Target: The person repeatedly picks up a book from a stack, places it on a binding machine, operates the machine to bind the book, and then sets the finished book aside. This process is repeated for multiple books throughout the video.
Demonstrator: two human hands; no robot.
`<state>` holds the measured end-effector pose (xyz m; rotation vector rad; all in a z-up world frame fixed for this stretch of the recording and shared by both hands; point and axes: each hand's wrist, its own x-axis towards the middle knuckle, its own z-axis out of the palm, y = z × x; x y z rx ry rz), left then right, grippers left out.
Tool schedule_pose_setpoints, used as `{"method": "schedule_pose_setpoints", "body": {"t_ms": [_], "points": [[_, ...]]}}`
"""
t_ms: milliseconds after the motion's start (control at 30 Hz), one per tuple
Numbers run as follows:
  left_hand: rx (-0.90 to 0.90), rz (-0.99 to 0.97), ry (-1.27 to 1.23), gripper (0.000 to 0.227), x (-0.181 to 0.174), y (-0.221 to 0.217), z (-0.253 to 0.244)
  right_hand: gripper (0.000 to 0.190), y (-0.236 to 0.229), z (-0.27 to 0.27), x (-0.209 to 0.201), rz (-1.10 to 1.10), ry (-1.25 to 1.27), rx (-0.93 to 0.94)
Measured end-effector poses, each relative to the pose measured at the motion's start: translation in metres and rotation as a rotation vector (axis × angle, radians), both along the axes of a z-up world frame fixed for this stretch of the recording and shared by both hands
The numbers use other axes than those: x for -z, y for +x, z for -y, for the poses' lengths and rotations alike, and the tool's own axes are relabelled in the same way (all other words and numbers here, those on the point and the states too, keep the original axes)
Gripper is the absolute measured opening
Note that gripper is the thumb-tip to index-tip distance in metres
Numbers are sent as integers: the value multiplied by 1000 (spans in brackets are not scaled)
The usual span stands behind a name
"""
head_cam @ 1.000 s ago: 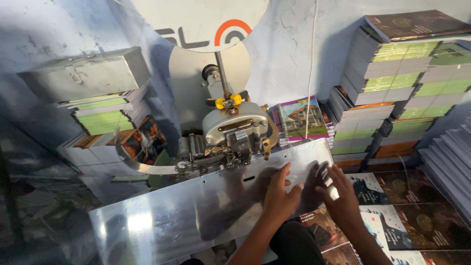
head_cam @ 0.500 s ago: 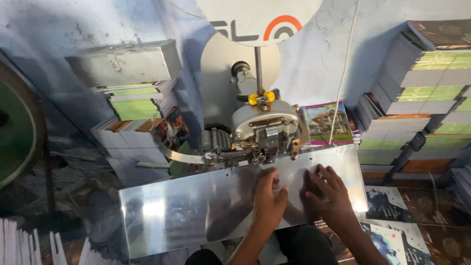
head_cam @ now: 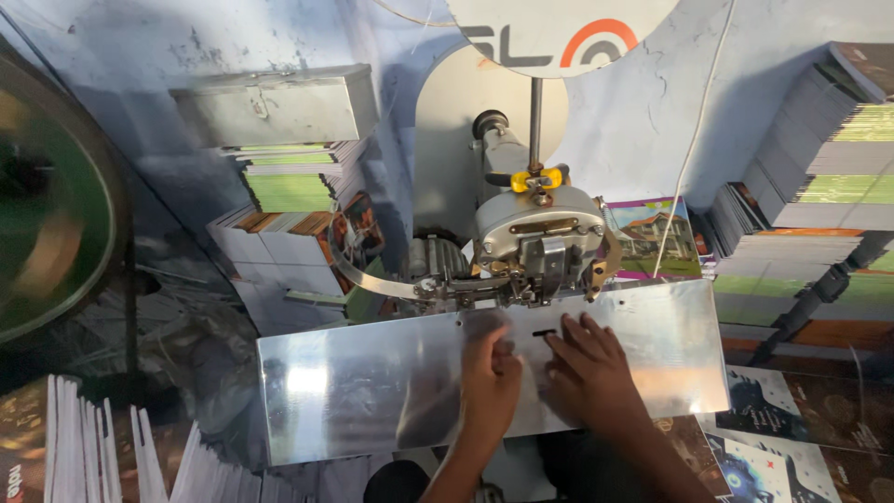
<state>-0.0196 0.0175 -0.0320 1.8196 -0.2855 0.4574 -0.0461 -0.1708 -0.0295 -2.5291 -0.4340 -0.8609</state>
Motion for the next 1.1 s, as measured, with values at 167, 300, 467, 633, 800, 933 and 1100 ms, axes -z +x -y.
{"method": "schedule_pose_setpoints", "body": {"t_ms": [167, 300, 467, 633, 800, 933, 1100], "points": [[44, -109, -120, 37, -2, -3, -27, 49, 1, -32, -9, -11, 8, -59], [-39, -121, -78, 42, -5, -6, -47, 47, 10, -55, -14, -8, -15, -132], [-111, -33, -85, 44, 0, -2, -67, 53, 23, -76, -17, -22, 10, -209], [-154, -72, -91, 43, -1, 0, -81, 53, 30, -90, -24, 13, 9, -260], [-198, 17, -66, 43, -4, -1, -93, 52, 39, -111, -31, 70, -22, -249], [-220, -4, -72, 43, -5, -1, -109, 52, 50, -128, -40, 77, -33, -330], [-308, 12, -28, 44, -1, -6, -137, 63, 54, -148, -43, 84, -116, -271]]}}
